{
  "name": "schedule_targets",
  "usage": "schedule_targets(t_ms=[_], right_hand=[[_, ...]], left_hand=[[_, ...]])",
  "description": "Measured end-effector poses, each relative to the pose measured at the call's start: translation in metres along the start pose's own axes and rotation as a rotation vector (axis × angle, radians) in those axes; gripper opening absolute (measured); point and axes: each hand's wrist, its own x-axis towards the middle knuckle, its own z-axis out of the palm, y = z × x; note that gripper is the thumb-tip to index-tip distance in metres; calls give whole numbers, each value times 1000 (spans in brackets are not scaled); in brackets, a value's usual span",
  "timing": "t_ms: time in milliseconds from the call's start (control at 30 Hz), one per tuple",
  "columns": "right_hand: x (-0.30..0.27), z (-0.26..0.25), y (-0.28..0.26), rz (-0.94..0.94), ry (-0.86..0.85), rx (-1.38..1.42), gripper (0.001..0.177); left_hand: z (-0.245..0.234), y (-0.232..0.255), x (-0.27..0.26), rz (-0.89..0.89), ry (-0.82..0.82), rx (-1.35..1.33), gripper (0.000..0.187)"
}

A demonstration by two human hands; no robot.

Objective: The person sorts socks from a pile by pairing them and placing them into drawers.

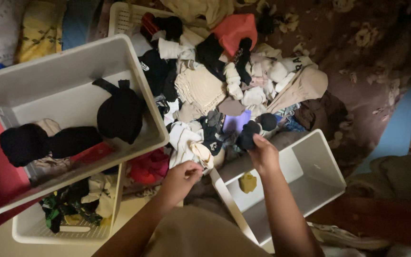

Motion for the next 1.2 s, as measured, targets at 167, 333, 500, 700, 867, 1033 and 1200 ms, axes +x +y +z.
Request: schedule_targets(t_ms=[167, 333, 500, 700, 867, 1033, 1200], right_hand=[[-114, 48, -21, -136, -214, -38, 18], [-196, 110, -9, -145, -356, -198, 27], [-246, 148, 21, -484, -188, -855, 29], [-262, 167, 65, -477, -173, -633, 33], [-291, 188, 91, 74, -333, -23, 29], [-305, 205, 141, 442, -389, 439, 38], [-300, 200, 157, 224, -283, 323, 27]], left_hand=[[24, 2, 11, 123, -33, -115, 24], [38, 22, -3, 8, 3, -373, 55], [2, 15, -44, 142, 154, -40, 50], [-38, -25, -93, 92, 101, -279, 30], [-82, -43, -121, -362, -128, -1294, 39], [-101, -45, -142, -179, -124, -1508, 15], [-124, -50, -170, -142, -98, -1395, 20]])
